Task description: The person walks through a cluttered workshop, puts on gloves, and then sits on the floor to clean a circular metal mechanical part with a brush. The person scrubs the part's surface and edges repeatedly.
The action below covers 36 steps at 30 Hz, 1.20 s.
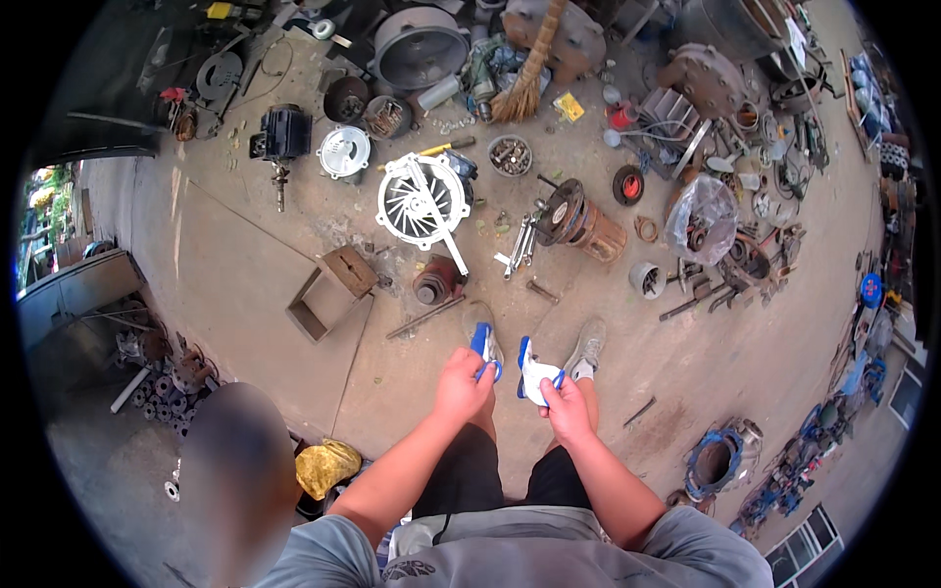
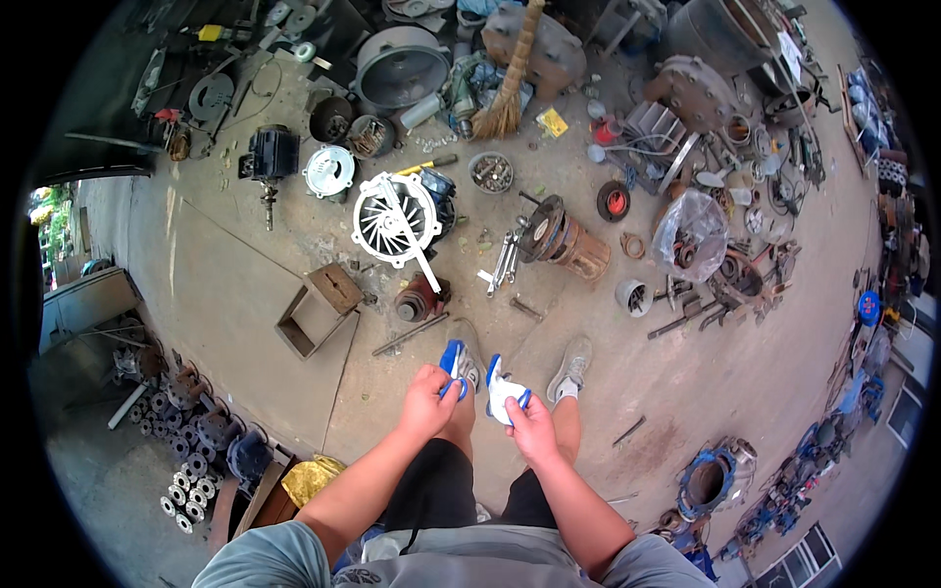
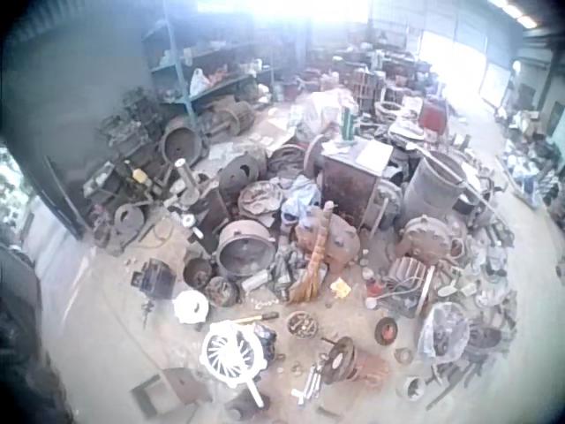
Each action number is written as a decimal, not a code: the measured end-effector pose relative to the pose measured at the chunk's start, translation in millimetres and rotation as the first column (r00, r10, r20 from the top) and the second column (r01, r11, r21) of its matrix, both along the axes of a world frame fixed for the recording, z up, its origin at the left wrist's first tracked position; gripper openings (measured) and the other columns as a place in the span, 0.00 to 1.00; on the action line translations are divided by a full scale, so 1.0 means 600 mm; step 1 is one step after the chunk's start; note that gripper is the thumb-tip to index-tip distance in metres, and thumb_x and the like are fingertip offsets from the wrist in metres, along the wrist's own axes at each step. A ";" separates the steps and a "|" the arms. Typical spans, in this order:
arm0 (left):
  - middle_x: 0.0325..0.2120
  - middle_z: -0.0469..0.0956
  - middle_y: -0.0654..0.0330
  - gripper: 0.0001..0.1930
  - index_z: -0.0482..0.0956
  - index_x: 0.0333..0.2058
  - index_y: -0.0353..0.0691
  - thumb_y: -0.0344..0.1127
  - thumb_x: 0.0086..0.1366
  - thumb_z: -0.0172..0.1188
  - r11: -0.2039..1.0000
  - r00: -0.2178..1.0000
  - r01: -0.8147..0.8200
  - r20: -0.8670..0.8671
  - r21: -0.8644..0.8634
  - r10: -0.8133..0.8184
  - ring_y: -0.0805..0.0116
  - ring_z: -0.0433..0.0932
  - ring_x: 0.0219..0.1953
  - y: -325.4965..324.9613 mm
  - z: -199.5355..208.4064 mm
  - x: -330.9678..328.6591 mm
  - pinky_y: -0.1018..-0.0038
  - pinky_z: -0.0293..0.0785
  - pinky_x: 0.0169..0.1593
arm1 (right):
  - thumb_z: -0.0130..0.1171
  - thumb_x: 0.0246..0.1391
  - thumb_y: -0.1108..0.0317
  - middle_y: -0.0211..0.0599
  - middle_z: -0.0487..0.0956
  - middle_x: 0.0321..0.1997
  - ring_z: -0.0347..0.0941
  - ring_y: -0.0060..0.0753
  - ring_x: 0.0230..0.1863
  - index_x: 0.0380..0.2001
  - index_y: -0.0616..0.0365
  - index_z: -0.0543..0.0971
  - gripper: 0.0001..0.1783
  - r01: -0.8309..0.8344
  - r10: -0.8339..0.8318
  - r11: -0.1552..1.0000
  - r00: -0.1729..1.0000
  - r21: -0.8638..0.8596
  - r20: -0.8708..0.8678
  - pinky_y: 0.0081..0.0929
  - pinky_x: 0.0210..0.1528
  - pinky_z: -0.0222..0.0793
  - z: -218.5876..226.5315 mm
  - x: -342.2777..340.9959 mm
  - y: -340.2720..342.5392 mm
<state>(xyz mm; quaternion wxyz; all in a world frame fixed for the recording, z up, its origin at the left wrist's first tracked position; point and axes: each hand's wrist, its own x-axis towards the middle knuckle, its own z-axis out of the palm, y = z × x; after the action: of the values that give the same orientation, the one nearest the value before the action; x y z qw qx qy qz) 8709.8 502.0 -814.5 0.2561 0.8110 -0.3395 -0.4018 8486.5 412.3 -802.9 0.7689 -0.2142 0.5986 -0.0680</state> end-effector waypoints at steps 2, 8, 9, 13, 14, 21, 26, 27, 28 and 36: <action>0.40 0.82 0.55 0.05 0.84 0.43 0.39 0.29 0.71 0.70 0.897 0.796 -0.424 -0.422 0.124 0.434 0.63 0.86 0.43 0.026 0.030 0.016 0.66 0.84 0.46 | 0.67 0.77 0.58 0.24 0.84 0.38 0.74 0.13 0.30 0.52 0.56 0.82 0.13 -0.077 0.078 0.996 0.997 -0.039 0.014 0.18 0.29 0.69 0.078 0.048 -0.003; 0.49 0.81 0.58 0.22 0.74 0.66 0.39 0.22 0.75 0.57 0.894 0.594 -0.447 -0.735 0.036 0.327 0.72 0.83 0.44 0.030 0.289 0.051 0.75 0.81 0.45 | 0.69 0.76 0.55 0.22 0.81 0.33 0.72 0.14 0.26 0.48 0.56 0.82 0.15 -0.309 0.322 0.936 0.945 -0.170 0.053 0.19 0.28 0.68 0.271 0.140 0.001; 0.52 0.81 0.57 0.24 0.72 0.68 0.39 0.23 0.75 0.57 0.938 0.623 -0.347 -0.747 0.001 0.232 0.71 0.83 0.44 0.035 0.304 0.054 0.74 0.81 0.47 | 0.69 0.76 0.56 0.22 0.81 0.33 0.71 0.14 0.26 0.49 0.56 0.82 0.15 -0.324 0.345 0.921 0.937 -0.218 0.064 0.19 0.27 0.68 0.286 0.152 0.006; 0.55 0.81 0.48 0.27 0.71 0.66 0.38 0.43 0.77 0.66 0.961 0.778 -0.276 -0.580 0.028 0.241 0.63 0.85 0.50 0.035 0.444 0.050 0.67 0.81 0.55 | 0.66 0.76 0.66 0.26 0.82 0.37 0.76 0.17 0.32 0.49 0.58 0.81 0.08 -0.417 0.493 0.842 0.852 -0.341 0.176 0.23 0.36 0.75 0.368 0.169 0.014; 0.54 0.81 0.46 0.27 0.72 0.65 0.37 0.47 0.77 0.68 0.948 0.826 -0.309 -0.475 0.069 0.304 0.62 0.85 0.51 0.032 0.475 0.039 0.65 0.82 0.56 | 0.65 0.75 0.69 0.27 0.82 0.37 0.77 0.19 0.33 0.48 0.60 0.80 0.06 -0.423 0.513 0.838 0.825 -0.345 0.236 0.24 0.38 0.77 0.384 0.171 0.021; 0.33 0.88 0.41 0.28 0.76 0.48 0.31 0.57 0.78 0.67 0.972 0.966 -0.163 -0.172 0.171 0.192 0.47 0.91 0.39 0.084 0.421 -0.029 0.54 0.85 0.43 | 0.65 0.73 0.72 0.29 0.84 0.38 0.80 0.20 0.35 0.53 0.59 0.76 0.11 -0.662 0.709 0.703 0.622 -0.261 0.331 0.26 0.36 0.78 0.343 0.095 0.030; 0.28 0.85 0.54 0.25 0.77 0.45 0.32 0.55 0.80 0.67 0.909 0.787 -0.276 -0.469 0.311 0.400 0.63 0.87 0.28 0.117 0.472 -0.058 0.65 0.82 0.30 | 0.68 0.74 0.68 0.25 0.81 0.36 0.76 0.16 0.35 0.59 0.55 0.68 0.20 -0.538 0.531 0.832 0.699 -0.138 0.478 0.22 0.36 0.72 0.340 0.051 0.032; 0.26 0.82 0.61 0.24 0.77 0.45 0.34 0.54 0.80 0.67 0.926 0.770 -0.280 -0.517 0.252 0.373 0.70 0.84 0.24 0.122 0.456 -0.062 0.72 0.80 0.26 | 0.66 0.74 0.71 0.23 0.78 0.34 0.75 0.16 0.35 0.54 0.55 0.72 0.14 -0.394 0.420 0.904 0.758 -0.164 0.499 0.24 0.37 0.71 0.338 0.045 0.040; 0.27 0.83 0.60 0.24 0.77 0.45 0.33 0.53 0.80 0.67 0.939 0.807 -0.216 -0.493 0.267 0.325 0.70 0.84 0.24 0.116 0.467 -0.061 0.71 0.80 0.26 | 0.64 0.74 0.72 0.23 0.78 0.34 0.75 0.15 0.36 0.52 0.55 0.73 0.11 -0.395 0.517 0.850 0.754 -0.350 0.406 0.24 0.37 0.72 0.351 0.043 0.036; 0.56 0.85 0.31 0.29 0.82 0.62 0.32 0.50 0.74 0.55 0.797 0.954 0.270 -0.038 0.540 -0.298 0.37 0.85 0.61 0.072 0.505 -0.011 0.51 0.79 0.66 | 0.66 0.59 0.66 0.42 0.90 0.41 0.88 0.51 0.41 0.39 0.52 0.90 0.08 -0.611 0.732 -0.348 0.298 -0.712 -0.613 0.50 0.44 0.83 0.527 0.087 -0.031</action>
<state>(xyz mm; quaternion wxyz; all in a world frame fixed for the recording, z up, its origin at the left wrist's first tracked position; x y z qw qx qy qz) 8703.4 545.4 -511.3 -0.0538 0.7994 -0.3368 -0.4947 8538.8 393.4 -486.6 0.3870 -0.9101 0.1344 0.0623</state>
